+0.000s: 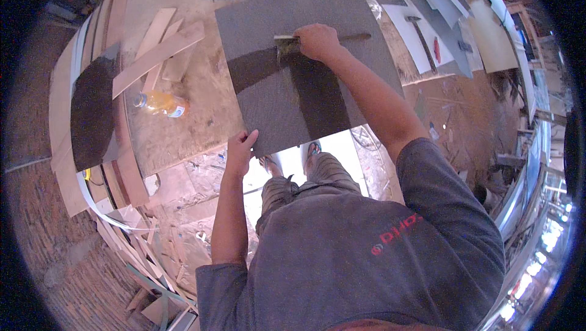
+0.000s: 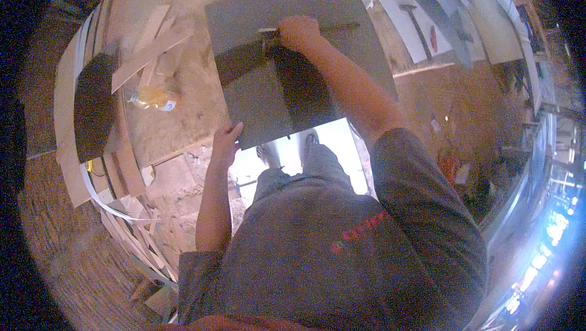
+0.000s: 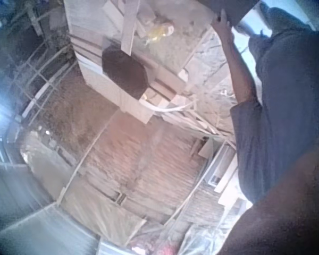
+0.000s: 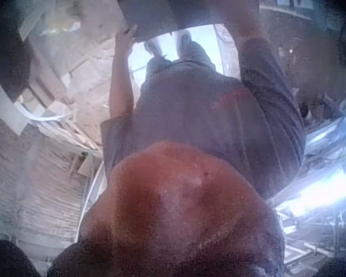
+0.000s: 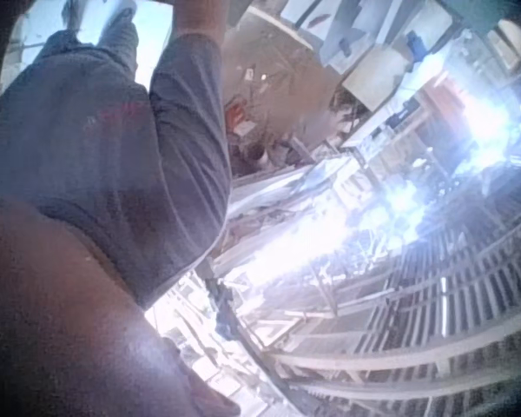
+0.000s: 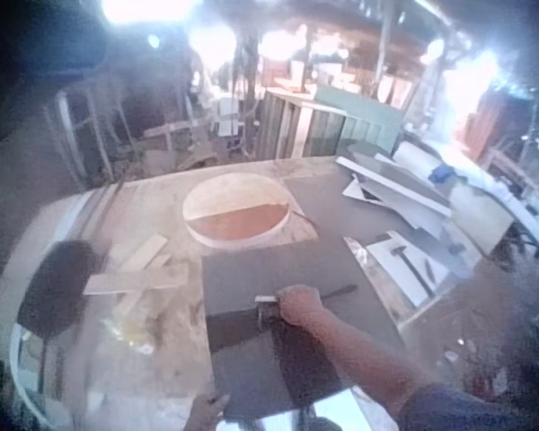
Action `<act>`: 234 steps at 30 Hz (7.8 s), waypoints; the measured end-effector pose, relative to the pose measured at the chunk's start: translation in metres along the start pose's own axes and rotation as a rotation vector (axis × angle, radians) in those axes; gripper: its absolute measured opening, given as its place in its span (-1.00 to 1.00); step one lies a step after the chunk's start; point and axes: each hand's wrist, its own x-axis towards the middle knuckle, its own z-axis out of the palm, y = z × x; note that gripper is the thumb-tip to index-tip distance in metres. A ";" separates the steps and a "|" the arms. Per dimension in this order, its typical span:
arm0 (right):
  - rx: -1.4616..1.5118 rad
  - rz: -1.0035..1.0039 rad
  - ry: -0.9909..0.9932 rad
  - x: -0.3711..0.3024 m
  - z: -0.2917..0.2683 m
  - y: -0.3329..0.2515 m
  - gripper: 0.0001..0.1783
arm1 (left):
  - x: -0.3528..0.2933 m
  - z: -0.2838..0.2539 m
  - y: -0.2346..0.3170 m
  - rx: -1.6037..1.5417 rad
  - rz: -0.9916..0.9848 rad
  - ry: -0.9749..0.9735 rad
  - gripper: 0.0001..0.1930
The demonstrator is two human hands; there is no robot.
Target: The person applies a liquid finish to a dark rectangular board and a light circular board using a sponge. They pour the finish from a bottle onto each board and spread it evenly across the surface.
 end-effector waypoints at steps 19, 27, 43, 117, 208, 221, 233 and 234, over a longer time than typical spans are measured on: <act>0.441 -0.185 0.075 -0.170 -0.020 -0.027 -0.52 | 0.008 -0.031 -0.007 0.054 -0.050 -0.074 -0.72; 0.089 -0.078 0.102 -0.108 -0.014 -0.052 -0.58 | -0.012 -0.036 -0.011 0.020 -0.048 0.003 -0.67; 0.349 -0.019 -0.147 -0.095 -0.040 -0.191 -0.68 | -0.022 -0.026 0.000 0.117 0.030 0.036 -0.76; 0.441 -0.262 0.227 -0.101 -0.027 0.163 -0.71 | -0.007 0.031 0.018 0.177 0.163 0.189 -0.68; -0.253 -0.708 -0.152 0.014 -0.045 0.200 -0.58 | -0.009 0.037 -0.006 0.484 0.255 0.829 -0.69; -0.397 -0.906 -0.520 -0.044 -0.106 0.280 -0.73 | -0.011 0.036 -0.015 0.542 0.298 0.828 -0.72; -0.271 -0.790 -0.154 0.000 -0.038 0.242 -0.57 | -0.009 0.026 -0.021 0.429 0.341 0.781 -0.72; -0.308 -0.703 -0.231 0.000 -0.044 0.231 -0.56 | -0.017 0.024 -0.027 0.439 0.359 0.792 -0.72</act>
